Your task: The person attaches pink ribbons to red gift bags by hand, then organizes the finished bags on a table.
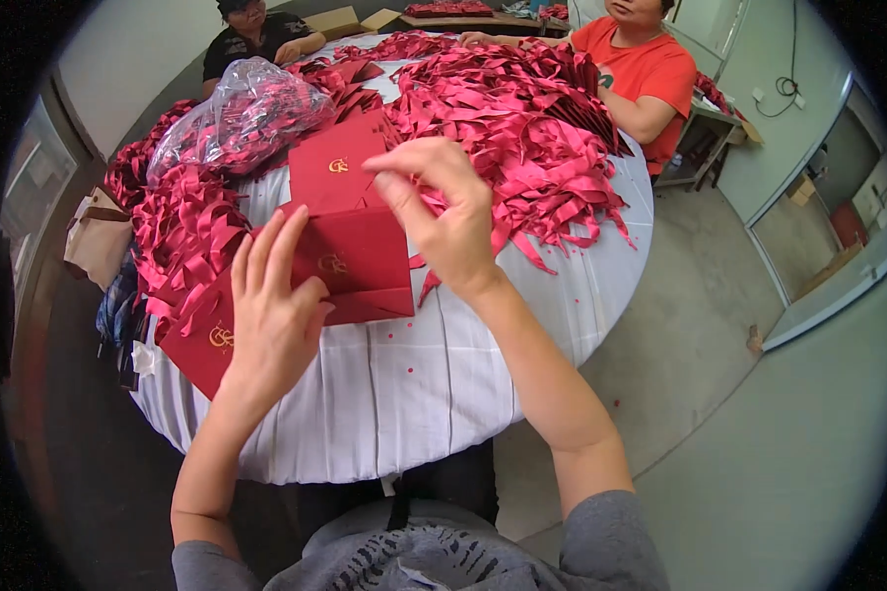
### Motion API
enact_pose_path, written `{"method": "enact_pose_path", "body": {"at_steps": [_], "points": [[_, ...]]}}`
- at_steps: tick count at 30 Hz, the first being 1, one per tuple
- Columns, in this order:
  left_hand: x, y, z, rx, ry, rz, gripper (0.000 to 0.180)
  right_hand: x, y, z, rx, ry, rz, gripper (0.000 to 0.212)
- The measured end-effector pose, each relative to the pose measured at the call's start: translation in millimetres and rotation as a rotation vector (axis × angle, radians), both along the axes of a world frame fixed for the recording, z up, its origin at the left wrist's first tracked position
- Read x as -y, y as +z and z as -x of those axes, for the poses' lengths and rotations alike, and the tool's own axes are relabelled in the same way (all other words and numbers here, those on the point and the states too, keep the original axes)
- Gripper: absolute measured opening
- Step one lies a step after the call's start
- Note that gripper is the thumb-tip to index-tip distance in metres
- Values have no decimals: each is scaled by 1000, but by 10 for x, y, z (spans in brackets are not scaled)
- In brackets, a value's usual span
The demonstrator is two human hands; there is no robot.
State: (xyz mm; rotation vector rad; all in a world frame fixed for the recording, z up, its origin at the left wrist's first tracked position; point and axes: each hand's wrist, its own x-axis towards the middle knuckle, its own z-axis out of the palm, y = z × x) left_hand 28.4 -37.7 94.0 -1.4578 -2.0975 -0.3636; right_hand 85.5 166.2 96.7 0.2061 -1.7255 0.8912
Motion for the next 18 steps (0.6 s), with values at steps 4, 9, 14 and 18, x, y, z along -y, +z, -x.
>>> {"method": "enact_pose_path", "body": {"at_steps": [4,9,14,18], "points": [[-67,-85,-35,8,-16,-105,2,127,-12,-74,92,7,-396,16],[66,-23,11,65,-50,-162,48,221,-84,-32,30,-37,-386,18],[133,179,118,103,-128,-290,37,257,-83,-104,56,-24,-407,21],[89,240,138,107,-194,-270,29,286,-84,-117,59,-16,-414,23]]}}
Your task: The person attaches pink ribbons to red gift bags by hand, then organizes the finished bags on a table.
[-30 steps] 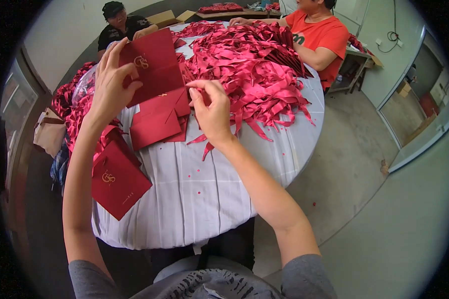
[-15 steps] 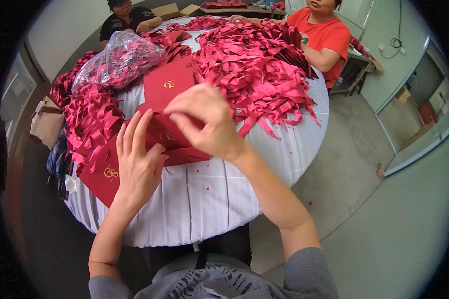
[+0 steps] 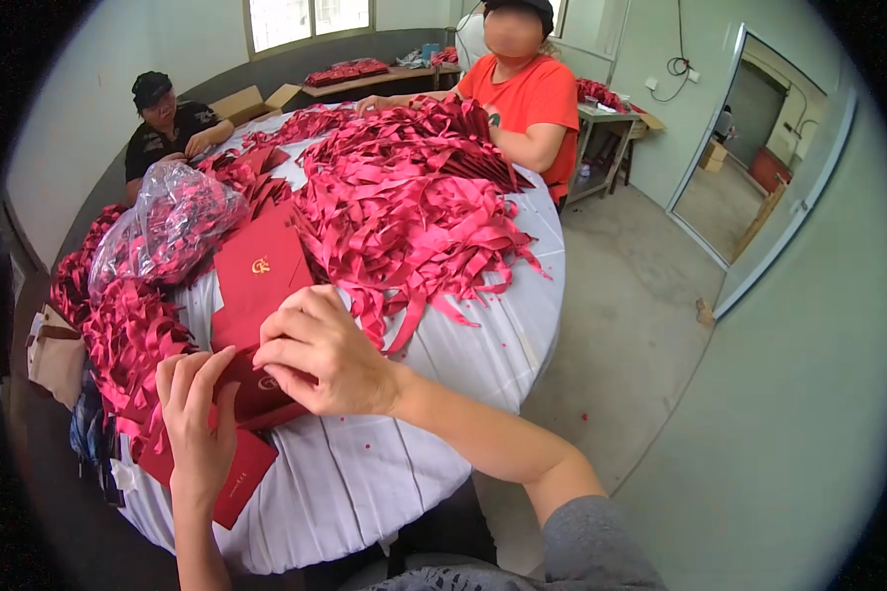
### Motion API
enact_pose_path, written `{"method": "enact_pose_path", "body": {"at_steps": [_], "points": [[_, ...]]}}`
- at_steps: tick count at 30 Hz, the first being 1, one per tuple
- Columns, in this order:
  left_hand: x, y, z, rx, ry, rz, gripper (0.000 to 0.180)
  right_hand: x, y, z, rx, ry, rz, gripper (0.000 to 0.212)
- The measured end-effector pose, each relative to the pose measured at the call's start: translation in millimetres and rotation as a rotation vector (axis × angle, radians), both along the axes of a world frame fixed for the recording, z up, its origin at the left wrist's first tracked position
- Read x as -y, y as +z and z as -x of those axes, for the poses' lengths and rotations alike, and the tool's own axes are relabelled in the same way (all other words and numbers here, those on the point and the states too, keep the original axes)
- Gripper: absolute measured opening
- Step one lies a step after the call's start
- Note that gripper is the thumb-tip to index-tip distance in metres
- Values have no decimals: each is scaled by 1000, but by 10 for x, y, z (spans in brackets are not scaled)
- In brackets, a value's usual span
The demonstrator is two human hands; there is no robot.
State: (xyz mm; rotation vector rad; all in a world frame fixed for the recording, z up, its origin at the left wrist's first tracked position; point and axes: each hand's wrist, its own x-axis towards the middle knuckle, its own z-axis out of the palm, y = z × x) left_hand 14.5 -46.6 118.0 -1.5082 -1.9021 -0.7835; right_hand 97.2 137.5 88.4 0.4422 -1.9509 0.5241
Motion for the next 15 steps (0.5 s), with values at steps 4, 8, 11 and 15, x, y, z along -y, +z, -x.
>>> {"method": "enact_pose_path", "body": {"at_steps": [4,8,11,15], "points": [[-11,106,-9,-61,13,58,26,58,32,-22,22,8,0,23],[-11,179,-72,-128,72,136,20,95,43,-22,56,13,-13,22],[-6,211,-138,-200,150,189,18,107,47,-48,76,-6,-31,21],[37,250,-166,-232,162,277,20,114,39,-77,133,-28,-67,17]]}}
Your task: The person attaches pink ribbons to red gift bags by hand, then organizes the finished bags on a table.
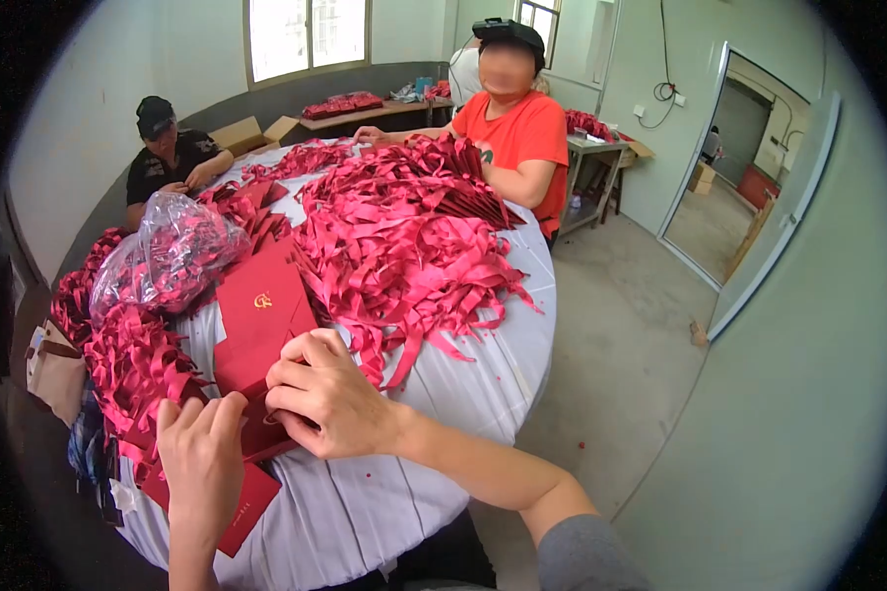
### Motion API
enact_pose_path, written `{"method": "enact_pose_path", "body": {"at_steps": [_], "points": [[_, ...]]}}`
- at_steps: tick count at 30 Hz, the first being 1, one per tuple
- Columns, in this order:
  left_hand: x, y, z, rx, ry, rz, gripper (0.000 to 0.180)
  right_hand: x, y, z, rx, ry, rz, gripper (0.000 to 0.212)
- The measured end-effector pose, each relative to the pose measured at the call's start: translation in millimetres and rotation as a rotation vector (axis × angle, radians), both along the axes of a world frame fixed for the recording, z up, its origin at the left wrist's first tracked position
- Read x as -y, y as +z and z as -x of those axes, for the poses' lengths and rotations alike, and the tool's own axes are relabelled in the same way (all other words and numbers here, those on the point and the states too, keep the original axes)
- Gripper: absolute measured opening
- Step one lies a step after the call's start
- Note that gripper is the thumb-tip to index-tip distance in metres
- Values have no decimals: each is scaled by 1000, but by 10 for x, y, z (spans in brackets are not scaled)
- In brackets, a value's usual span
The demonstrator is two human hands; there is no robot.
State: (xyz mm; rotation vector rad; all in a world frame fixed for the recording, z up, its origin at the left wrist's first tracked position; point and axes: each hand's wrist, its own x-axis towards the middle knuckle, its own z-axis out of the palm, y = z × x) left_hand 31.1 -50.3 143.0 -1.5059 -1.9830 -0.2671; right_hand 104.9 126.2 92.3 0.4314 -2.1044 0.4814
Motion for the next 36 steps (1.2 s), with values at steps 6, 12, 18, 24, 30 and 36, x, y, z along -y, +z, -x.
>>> {"method": "enact_pose_path", "body": {"at_steps": [6,12,18,24,30,36], "points": [[-90,-13,-69,240,103,122,23,9,25,-29,46,-66,-45,13],[-15,-20,51,497,-39,-2,20,15,33,-36,66,-87,-73,11],[30,-28,67,499,-89,-65,19,-5,5,-30,57,-93,-60,12],[120,-37,149,776,-110,-162,13,3,2,-19,52,-70,-51,12],[122,-69,181,591,-83,-141,12,-21,-15,-13,54,-69,-42,12],[83,-161,226,658,-115,-235,11,-67,34,-19,40,-25,36,11]]}}
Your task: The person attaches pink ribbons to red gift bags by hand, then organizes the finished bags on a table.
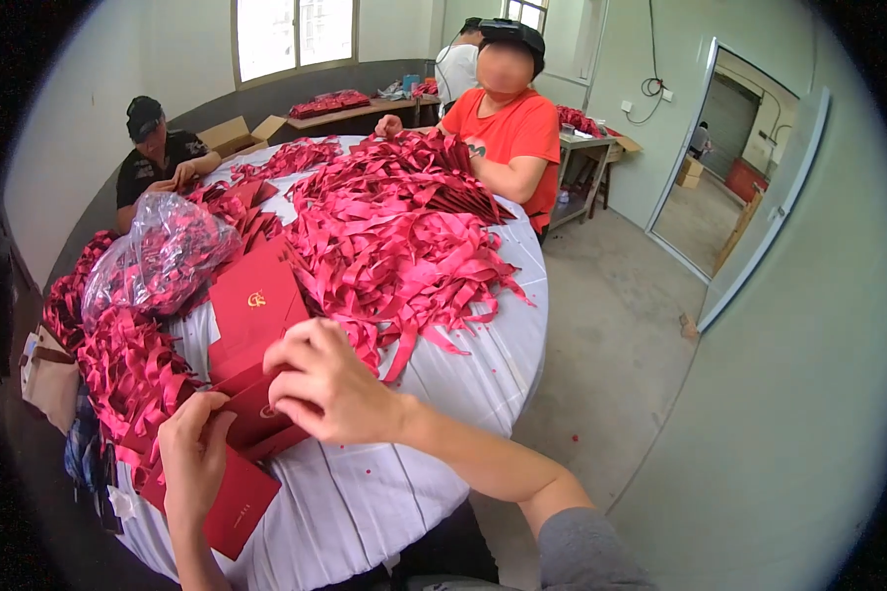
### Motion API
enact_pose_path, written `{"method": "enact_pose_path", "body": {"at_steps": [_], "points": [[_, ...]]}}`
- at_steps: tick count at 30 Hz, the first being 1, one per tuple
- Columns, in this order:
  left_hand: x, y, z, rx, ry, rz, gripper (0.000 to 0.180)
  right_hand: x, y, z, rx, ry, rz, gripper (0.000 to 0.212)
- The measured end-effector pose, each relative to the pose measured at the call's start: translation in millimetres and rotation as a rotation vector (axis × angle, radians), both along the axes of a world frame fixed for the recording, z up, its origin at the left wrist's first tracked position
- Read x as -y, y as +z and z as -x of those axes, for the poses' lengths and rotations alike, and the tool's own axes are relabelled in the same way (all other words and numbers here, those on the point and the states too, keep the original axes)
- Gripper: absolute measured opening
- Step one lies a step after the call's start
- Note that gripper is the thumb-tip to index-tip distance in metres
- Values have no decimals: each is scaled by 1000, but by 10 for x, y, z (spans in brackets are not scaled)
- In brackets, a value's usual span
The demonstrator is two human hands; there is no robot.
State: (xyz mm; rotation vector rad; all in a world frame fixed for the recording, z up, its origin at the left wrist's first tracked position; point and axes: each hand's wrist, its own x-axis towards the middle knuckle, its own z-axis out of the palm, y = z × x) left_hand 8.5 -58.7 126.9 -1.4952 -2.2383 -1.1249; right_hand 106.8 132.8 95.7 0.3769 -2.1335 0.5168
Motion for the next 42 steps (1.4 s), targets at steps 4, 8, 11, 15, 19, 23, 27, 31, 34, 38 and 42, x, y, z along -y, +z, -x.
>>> {"method": "enact_pose_path", "body": {"at_steps": [4,8,11,15,19,23,27,31,34,38,42], "points": [[14,-129,100,111,29,-112,13,-41,121,-53,-111,-50,197,24],[-57,-208,212,512,-9,-223,12,26,128,-55,-47,60,375,21],[-52,-189,242,770,-97,-217,13,168,89,4,45,8,486,21],[-29,-313,294,947,-132,-158,17,186,-22,87,25,-91,388,17],[-74,-386,272,985,-146,-145,19,172,-86,133,-46,-182,72,15],[-71,-359,224,982,-155,-130,19,238,-92,111,-26,-248,-45,17],[-84,-391,208,996,-170,-125,19,273,-144,120,-45,-226,-56,17],[-86,-388,188,982,-175,-133,22,276,-160,131,-24,-204,-53,17],[-82,-394,192,969,-184,-134,21,276,-193,154,-44,-186,-54,17],[-89,-411,184,965,-182,-139,21,285,-186,150,-23,-177,-53,17],[-90,-406,154,933,-183,-152,21,309,-184,154,-27,-169,-36,17]]}}
